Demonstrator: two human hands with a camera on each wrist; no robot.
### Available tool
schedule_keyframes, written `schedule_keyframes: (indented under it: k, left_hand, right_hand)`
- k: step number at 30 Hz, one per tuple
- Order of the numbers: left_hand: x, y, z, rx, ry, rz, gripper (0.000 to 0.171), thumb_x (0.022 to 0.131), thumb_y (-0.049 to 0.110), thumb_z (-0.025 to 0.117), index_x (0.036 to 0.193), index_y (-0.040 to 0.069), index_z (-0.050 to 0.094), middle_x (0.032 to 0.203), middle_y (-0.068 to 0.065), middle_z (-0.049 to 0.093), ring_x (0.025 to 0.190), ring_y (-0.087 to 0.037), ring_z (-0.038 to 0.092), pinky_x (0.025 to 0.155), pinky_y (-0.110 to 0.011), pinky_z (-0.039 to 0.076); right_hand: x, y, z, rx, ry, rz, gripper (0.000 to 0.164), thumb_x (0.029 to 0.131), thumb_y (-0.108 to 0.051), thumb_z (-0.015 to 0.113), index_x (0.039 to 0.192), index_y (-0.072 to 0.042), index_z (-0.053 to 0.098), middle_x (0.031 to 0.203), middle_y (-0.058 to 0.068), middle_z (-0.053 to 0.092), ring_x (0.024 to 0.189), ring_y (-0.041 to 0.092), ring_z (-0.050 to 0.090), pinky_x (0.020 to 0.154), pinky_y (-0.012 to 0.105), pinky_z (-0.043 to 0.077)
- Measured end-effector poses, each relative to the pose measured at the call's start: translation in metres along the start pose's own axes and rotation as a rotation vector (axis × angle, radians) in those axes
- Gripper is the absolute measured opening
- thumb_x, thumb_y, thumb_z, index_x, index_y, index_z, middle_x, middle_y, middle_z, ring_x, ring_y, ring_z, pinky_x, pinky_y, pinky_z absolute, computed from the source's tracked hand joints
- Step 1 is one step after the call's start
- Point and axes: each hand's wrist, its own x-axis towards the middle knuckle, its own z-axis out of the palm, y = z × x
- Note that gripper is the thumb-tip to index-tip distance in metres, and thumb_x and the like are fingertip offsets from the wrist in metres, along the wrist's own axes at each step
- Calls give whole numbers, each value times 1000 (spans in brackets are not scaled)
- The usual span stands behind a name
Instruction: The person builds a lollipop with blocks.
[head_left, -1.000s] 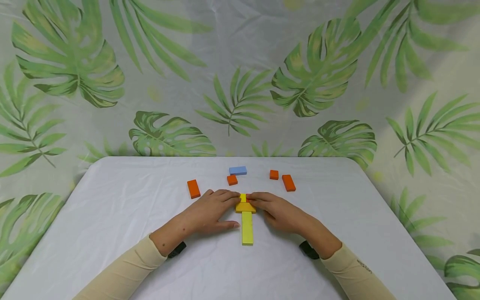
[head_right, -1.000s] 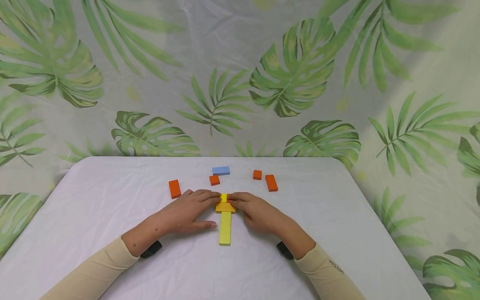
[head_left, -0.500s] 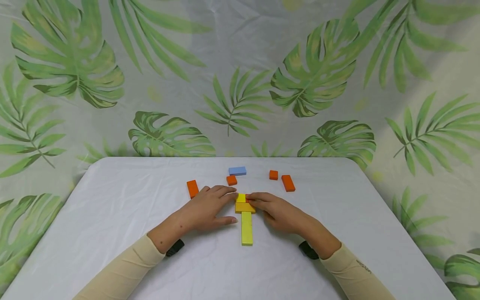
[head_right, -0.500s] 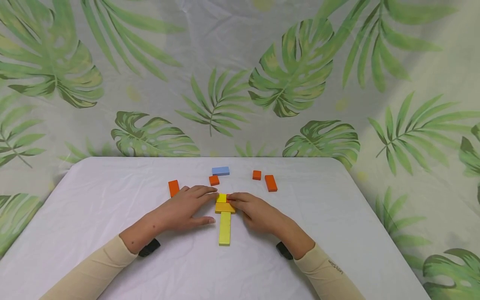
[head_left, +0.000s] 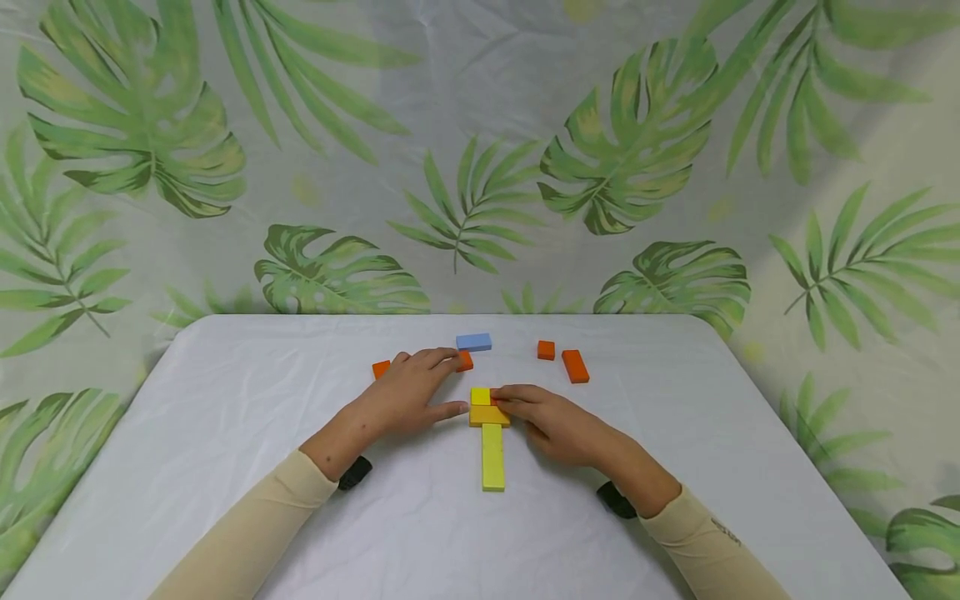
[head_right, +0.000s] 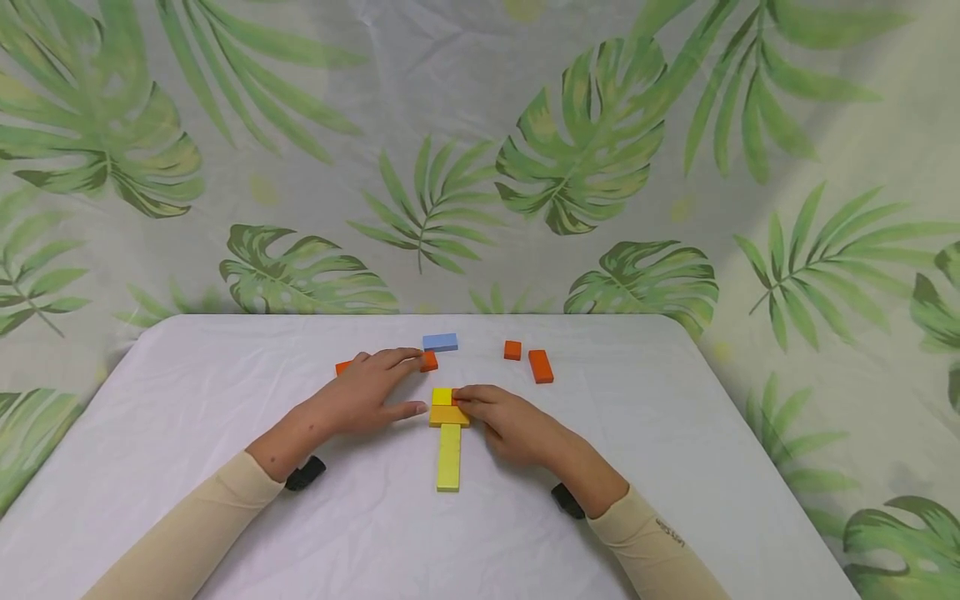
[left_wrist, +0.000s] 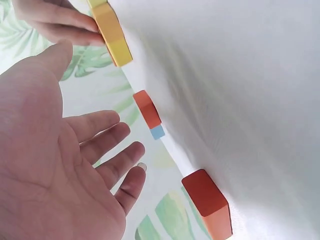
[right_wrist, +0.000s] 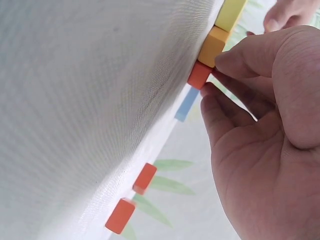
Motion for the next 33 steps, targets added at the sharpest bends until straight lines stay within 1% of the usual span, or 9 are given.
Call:
schedule_keyframes:
  k: [3, 7, 13, 16, 26, 33]
  left_hand:
    - [5, -2, -1, -4, -18, -11, 77, 102, 62, 61, 159, 12, 49, 166, -7, 43, 152, -28, 42, 116, -61, 35]
    - [11, -4, -1, -11, -45, -34, 80, 102, 64, 61, 161, 12, 47, 167, -6, 42, 153, -29, 41, 117, -60, 35]
    - [15, -6, 3, -51, -86, -39, 77, 103, 61, 61, 161, 13, 48, 168, -7, 41, 153, -29, 41, 119, -62, 33]
    - [15, -7, 4, -64, -109, -38, 77, 103, 62, 59, 162, 14, 46, 169, -7, 38, 153, -28, 41, 120, -61, 32]
    - [17, -8, 7, -78, -110, -21, 76, 104, 61, 58, 162, 13, 46, 170, -7, 36, 152, -27, 43, 121, -58, 32]
    - [16, -5, 4, -87, -125, -14, 76, 104, 60, 59, 162, 13, 45, 170, -7, 35, 148, -26, 48, 121, -53, 33]
  right_hand:
    - [0, 0, 0, -2, 4, -4, 48, 101, 8, 60, 148, 0, 60, 161, 8, 51, 150, 26, 47, 118, 44, 43]
    - [0, 0, 0, -4, 3, -2, 48, 101, 8, 61, 148, 0, 60, 161, 8, 51, 150, 26, 47, 118, 44, 43]
    - [2, 0, 1, -6, 3, -6, 49, 100, 9, 61, 148, 0, 60, 160, 8, 51, 149, 27, 47, 118, 44, 43]
    - [2, 0, 1, -4, 3, -6, 48, 101, 9, 61, 148, 1, 60, 160, 9, 51, 149, 27, 47, 118, 44, 43]
    - [1, -1, 0, -10, -2, -1, 48, 101, 8, 61, 148, 1, 60, 160, 9, 51, 150, 26, 47, 118, 43, 43]
    - [1, 0, 1, -14, -7, 3, 49, 101, 7, 61, 149, 0, 59, 161, 7, 50, 150, 25, 46, 118, 43, 43]
